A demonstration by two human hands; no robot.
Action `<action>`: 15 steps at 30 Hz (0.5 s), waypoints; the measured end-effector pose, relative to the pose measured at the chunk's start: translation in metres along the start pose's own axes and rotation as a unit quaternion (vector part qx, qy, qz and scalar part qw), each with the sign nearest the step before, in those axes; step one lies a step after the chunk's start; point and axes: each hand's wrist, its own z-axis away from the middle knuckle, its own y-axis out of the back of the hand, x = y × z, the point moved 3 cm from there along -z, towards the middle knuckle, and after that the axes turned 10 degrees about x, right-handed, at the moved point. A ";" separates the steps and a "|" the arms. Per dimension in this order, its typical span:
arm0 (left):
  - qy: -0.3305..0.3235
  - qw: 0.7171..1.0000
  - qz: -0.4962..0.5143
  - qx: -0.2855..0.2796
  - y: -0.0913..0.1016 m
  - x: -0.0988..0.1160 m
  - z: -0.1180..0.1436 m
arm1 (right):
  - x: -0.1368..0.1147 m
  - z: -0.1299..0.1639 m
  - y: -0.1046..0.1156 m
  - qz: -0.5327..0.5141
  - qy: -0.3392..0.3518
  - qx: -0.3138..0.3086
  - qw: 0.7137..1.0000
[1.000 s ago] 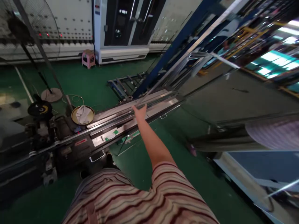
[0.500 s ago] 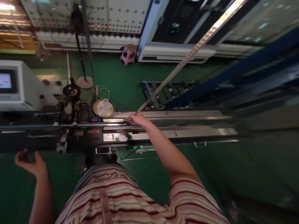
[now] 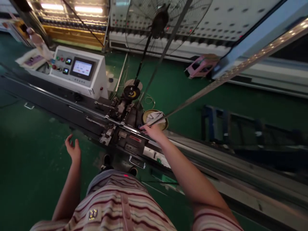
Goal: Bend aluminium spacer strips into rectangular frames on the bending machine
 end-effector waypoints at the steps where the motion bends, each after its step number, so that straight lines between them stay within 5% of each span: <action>1: 0.001 1.000 -0.001 -0.001 0.004 -0.007 -0.007 | -0.012 -0.004 -0.012 0.002 0.000 -0.002 1.000; 10: 0.025 1.000 -0.016 0.009 0.035 -0.058 -0.077 | -0.133 -0.044 -0.118 0.013 0.026 -0.029 0.999; 15: 0.030 0.999 -0.029 -0.023 0.035 -0.074 -0.108 | -0.193 -0.067 -0.179 -0.014 0.032 -0.042 0.999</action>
